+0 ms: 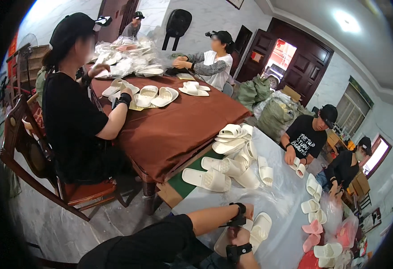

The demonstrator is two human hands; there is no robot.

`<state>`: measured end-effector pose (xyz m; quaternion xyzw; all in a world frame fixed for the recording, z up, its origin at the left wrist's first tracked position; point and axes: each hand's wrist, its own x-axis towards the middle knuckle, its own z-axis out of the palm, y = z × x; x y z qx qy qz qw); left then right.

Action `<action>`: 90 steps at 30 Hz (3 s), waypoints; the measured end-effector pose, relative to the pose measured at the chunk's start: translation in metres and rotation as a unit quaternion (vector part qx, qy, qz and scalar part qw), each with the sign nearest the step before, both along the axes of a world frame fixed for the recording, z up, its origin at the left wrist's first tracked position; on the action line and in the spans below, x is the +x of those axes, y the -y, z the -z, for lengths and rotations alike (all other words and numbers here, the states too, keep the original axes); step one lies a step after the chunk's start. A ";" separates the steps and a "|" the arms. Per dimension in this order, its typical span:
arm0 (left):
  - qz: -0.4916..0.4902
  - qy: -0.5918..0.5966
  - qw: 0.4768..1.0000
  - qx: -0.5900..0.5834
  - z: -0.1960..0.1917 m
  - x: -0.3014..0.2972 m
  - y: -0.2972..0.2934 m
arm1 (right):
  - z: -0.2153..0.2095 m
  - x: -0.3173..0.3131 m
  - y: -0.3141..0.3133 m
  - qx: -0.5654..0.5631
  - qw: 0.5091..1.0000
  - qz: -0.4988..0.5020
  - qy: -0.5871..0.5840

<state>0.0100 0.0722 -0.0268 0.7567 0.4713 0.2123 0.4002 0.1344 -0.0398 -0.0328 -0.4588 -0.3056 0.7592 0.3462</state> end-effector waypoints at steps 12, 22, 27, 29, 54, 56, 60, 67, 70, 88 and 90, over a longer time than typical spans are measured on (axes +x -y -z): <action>-0.150 -0.027 0.980 0.130 -0.029 0.001 0.038 | 0.034 0.008 -0.006 0.278 0.953 -0.023 0.118; -0.136 -0.017 0.989 0.057 -0.018 0.003 0.031 | 0.058 0.021 -0.021 0.360 0.918 -0.117 0.122; -0.122 0.043 0.991 0.036 -0.015 -0.016 0.026 | 0.022 0.012 -0.004 0.317 0.918 -0.138 0.194; -0.109 0.040 0.993 0.035 -0.018 -0.013 0.025 | 0.010 0.011 0.003 0.277 0.924 -0.119 0.235; -0.093 0.275 0.957 -0.029 -0.053 0.011 0.009 | -0.101 0.123 0.088 0.539 0.449 -0.082 0.708; -0.057 0.232 0.971 0.019 -0.042 0.007 -0.008 | -0.100 0.119 0.081 0.491 0.528 -0.101 0.685; -0.020 0.077 0.996 0.042 -0.072 0.035 -0.016 | -0.094 0.118 0.077 0.578 0.584 -0.011 0.570; 0.063 0.016 0.996 0.063 -0.068 0.072 -0.026 | -0.090 0.113 0.092 0.557 0.631 -0.053 0.537; 0.021 -0.022 0.992 0.126 -0.055 0.074 -0.027 | -0.085 0.107 0.090 0.560 0.636 -0.046 0.529; -0.197 0.235 0.933 -0.190 -0.047 0.038 -0.015 | -0.060 0.075 0.022 0.535 0.557 -0.058 0.633; -0.219 0.212 0.941 -0.146 -0.050 0.035 -0.012 | -0.062 0.075 0.021 0.538 0.554 -0.053 0.633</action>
